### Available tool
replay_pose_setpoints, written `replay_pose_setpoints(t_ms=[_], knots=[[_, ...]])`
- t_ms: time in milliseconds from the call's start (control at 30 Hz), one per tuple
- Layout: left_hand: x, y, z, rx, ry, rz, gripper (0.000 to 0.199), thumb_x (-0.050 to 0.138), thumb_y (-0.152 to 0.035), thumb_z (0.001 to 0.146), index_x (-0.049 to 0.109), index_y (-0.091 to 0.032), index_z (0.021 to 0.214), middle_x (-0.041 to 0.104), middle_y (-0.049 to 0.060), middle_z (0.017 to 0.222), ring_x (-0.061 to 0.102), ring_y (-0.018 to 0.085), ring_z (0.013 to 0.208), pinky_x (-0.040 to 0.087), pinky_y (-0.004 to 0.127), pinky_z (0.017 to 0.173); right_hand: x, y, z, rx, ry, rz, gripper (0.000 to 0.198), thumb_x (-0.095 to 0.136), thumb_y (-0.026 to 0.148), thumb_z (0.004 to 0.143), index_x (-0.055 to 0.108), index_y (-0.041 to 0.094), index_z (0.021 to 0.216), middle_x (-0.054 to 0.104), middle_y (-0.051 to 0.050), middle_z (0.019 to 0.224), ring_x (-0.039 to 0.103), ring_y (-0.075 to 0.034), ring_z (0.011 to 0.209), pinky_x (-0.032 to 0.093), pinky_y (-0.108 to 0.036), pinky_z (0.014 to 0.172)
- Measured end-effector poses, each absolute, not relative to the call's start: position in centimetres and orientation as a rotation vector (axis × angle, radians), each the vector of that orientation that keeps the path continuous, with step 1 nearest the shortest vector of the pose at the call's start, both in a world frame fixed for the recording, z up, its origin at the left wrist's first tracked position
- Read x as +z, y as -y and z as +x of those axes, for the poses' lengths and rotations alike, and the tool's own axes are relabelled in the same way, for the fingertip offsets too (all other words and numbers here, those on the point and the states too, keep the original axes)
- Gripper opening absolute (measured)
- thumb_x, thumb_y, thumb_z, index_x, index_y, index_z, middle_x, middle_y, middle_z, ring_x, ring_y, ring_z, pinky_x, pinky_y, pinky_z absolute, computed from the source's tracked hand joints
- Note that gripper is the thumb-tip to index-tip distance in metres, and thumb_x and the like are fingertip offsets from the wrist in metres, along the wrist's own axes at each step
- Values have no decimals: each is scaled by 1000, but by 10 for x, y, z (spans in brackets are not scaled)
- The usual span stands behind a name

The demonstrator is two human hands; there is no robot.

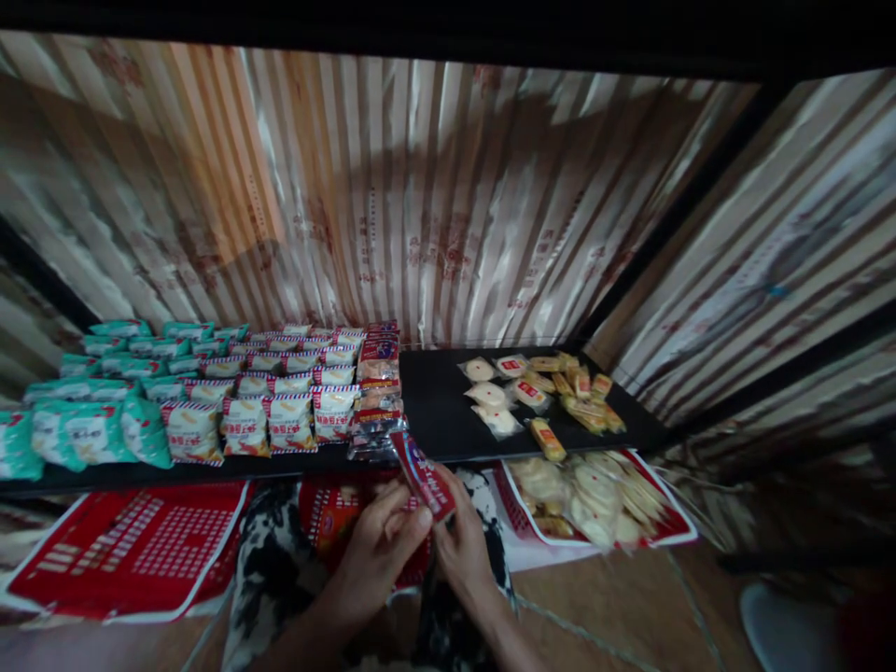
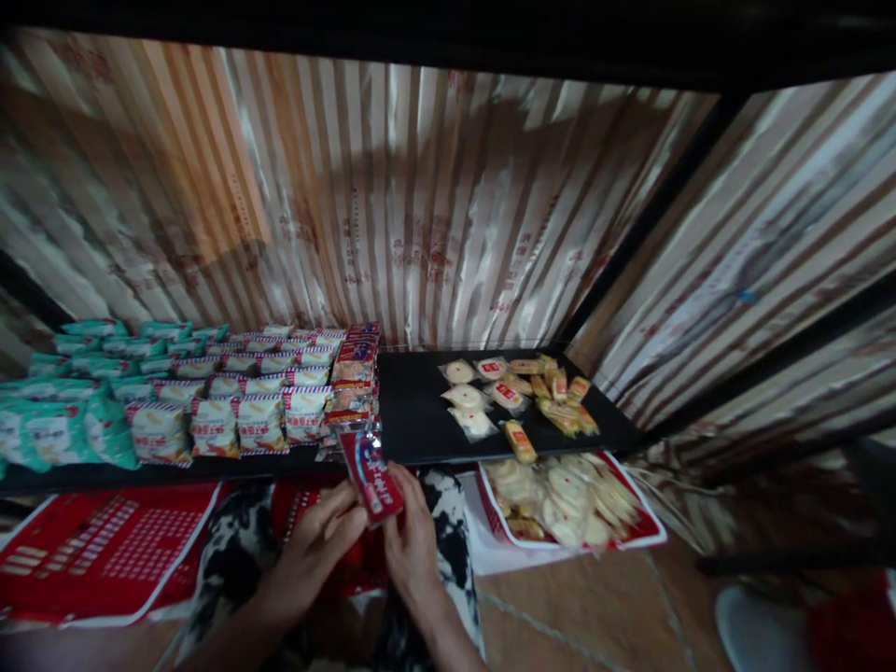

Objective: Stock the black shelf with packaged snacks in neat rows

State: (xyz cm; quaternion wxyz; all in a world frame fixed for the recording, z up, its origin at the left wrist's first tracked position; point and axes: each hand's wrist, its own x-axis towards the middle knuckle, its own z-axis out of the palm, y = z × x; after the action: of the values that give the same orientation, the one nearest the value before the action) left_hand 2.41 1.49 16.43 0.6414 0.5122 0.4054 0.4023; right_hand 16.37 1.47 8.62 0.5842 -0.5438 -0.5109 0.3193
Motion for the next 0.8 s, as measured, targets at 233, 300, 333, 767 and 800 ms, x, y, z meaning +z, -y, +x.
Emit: replay_pose_setpoints(t_ms=[233, 300, 333, 767, 800], knots=[[150, -31, 23, 1081, -1156, 1148, 36, 58, -49, 74, 69, -20, 92, 54, 8, 128, 49, 26, 118, 45, 33, 93, 97, -21, 165, 1201, 589, -1150, 37, 70, 46, 69, 62, 23, 98, 68, -5, 101, 62, -22, 94, 48, -36, 85], [142, -39, 21, 1126, -1231, 1128, 34, 61, -47, 70, 69, -19, 89, 57, 9, 123, 53, 24, 112, 45, 31, 91, 100, -22, 164, 1266, 525, -1073, 41, 73, 44, 66, 62, 23, 99, 68, -5, 102, 63, -21, 92, 49, -35, 83], [138, -43, 20, 1131, -1259, 1103, 36, 62, -47, 69, 68, -18, 90, 60, 9, 118, 57, 23, 106, 46, 30, 88, 102, -23, 163, 1298, 510, -1046, 42, 75, 43, 64, 61, 23, 99, 69, -5, 100, 64, -21, 90, 50, -35, 80], [134, -57, 13, 935, -937, 739, 53, 68, -52, 65, 64, -21, 107, 69, 8, 101, 64, 26, 95, 49, 34, 81, 120, -42, 154, 1494, 489, -937, 39, 77, 43, 62, 63, 22, 93, 70, -4, 90, 66, -20, 78, 53, -32, 68], [134, -56, 17, 929, -888, 723, 59, 69, -53, 63, 62, -22, 112, 67, 9, 108, 62, 27, 99, 48, 36, 84, 122, -43, 153, 1512, 509, -941, 40, 76, 44, 62, 63, 23, 94, 70, -5, 91, 66, -20, 79, 53, -31, 67]])
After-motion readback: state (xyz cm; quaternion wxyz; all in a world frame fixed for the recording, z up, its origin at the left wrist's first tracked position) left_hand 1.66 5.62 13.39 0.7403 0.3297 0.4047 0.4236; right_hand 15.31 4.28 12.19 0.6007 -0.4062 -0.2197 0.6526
